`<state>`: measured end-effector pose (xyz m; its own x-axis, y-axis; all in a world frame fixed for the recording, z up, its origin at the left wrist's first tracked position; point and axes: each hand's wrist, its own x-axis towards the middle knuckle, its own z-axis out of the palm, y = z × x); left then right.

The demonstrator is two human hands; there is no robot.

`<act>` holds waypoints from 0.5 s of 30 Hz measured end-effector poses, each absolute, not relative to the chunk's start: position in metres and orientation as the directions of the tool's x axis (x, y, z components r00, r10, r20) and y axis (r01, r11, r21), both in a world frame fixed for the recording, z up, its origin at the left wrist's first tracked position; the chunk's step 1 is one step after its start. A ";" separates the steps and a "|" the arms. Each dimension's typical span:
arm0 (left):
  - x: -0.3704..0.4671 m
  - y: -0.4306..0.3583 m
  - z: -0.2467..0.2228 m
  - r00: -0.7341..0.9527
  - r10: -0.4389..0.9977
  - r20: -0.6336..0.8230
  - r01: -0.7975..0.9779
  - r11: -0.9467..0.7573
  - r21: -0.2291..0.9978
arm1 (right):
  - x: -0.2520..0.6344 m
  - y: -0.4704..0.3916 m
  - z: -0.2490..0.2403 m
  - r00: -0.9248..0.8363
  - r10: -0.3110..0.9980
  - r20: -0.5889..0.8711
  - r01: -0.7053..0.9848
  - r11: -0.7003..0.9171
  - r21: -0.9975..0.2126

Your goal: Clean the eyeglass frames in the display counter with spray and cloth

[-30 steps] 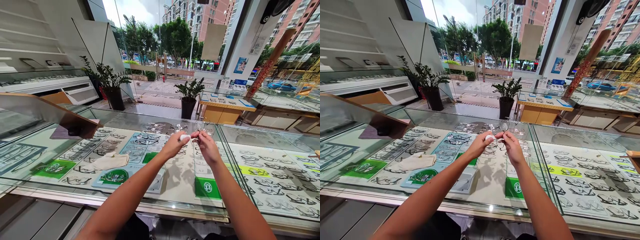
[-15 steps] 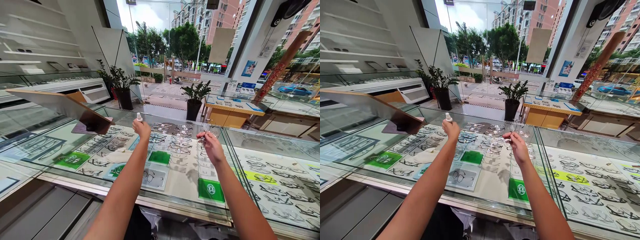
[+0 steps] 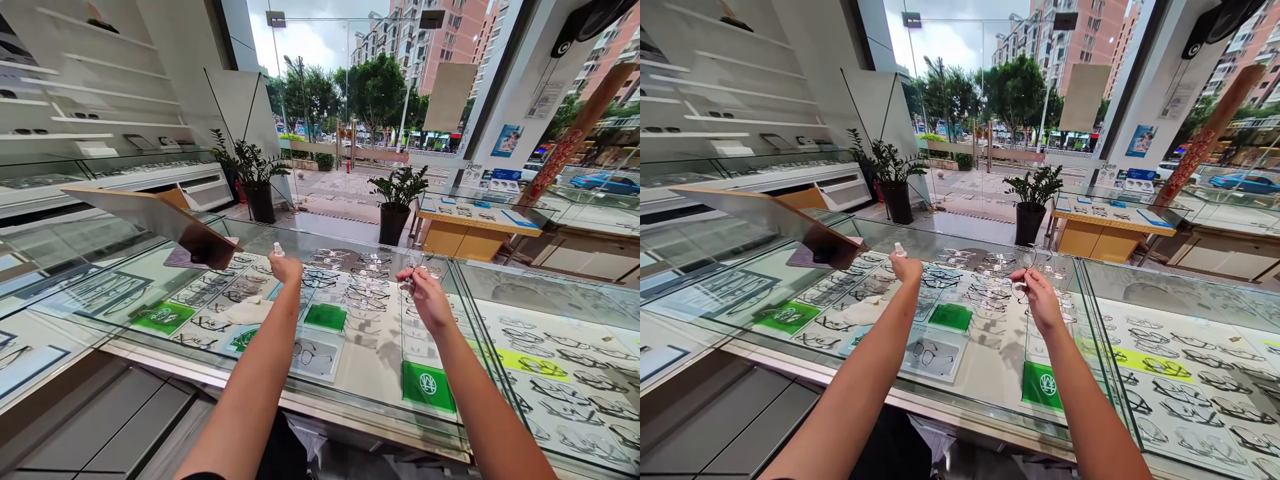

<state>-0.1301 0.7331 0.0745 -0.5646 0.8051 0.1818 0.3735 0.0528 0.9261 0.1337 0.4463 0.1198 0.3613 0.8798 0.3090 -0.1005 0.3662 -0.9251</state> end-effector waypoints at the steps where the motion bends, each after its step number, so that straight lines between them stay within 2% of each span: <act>1: -0.130 0.733 0.074 -0.562 0.806 0.183 0.376 0.052 0.925 | 0.134 0.446 0.120 0.359 0.882 0.307 -0.109 0.366 -0.924; 7: -0.126 0.725 0.079 -0.565 0.796 0.216 0.382 0.020 0.924 | 0.131 0.446 0.121 0.364 0.884 0.294 -0.144 0.365 -0.920; 11: -0.114 0.696 0.107 -0.579 0.739 0.343 0.433 -0.078 0.898 | 0.130 0.444 0.123 0.367 0.888 0.278 -0.202 0.368 -0.908; 13: -0.111 0.673 0.126 -0.532 0.686 0.496 0.468 -0.250 0.848 | 0.132 0.443 0.123 0.384 0.883 0.269 -0.226 0.373 -0.900; 15: -0.114 0.649 0.146 -0.382 0.636 0.671 0.467 -0.494 0.734 | 0.134 0.442 0.122 0.392 0.884 0.256 -0.247 0.369 -0.896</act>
